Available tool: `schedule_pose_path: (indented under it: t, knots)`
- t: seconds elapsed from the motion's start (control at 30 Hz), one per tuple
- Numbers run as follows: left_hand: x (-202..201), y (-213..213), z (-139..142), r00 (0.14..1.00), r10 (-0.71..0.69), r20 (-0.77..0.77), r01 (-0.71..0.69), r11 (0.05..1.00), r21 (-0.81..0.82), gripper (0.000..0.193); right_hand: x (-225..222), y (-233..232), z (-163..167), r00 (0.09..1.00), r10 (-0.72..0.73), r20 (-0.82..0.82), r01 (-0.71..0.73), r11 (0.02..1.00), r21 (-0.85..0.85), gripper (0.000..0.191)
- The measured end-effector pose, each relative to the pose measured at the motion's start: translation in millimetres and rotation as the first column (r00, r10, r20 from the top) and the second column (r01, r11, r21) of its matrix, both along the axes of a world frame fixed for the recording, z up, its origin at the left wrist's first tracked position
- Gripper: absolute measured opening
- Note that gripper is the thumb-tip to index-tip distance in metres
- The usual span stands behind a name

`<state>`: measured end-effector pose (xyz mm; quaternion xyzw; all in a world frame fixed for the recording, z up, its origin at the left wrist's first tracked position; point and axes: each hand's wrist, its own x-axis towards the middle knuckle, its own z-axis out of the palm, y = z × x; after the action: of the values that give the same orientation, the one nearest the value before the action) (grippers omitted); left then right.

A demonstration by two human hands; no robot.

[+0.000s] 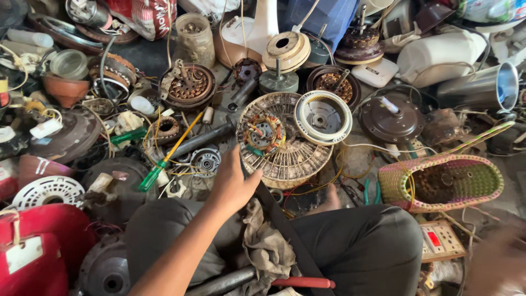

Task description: The person sits on the floor of a cluttered repair workshop and works on a ceiling fan motor. They test the armature with multimeter probes, wind and route yellow wire around the coil, file a metal bar, fit the armature into the fan housing, and hold the assembled motor while reaching for other parts.

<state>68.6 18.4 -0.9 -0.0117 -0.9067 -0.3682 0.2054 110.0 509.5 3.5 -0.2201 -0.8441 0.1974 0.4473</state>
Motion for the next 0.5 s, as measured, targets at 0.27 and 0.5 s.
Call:
schedule_pose_path:
  t: [0.27,0.5]
  knots:
    - [-54,23,-36,0.980,0.194,0.031,-0.192,0.911,0.364,0.033,-55,-177,26,0.623,0.765,0.164,-0.745,0.644,-0.172,0.033]
    - [-67,-23,16,0.975,-0.018,-0.222,0.043,0.993,0.109,0.037,-74,-192,34,0.521,0.796,0.307,-0.744,0.600,-0.294,0.036]
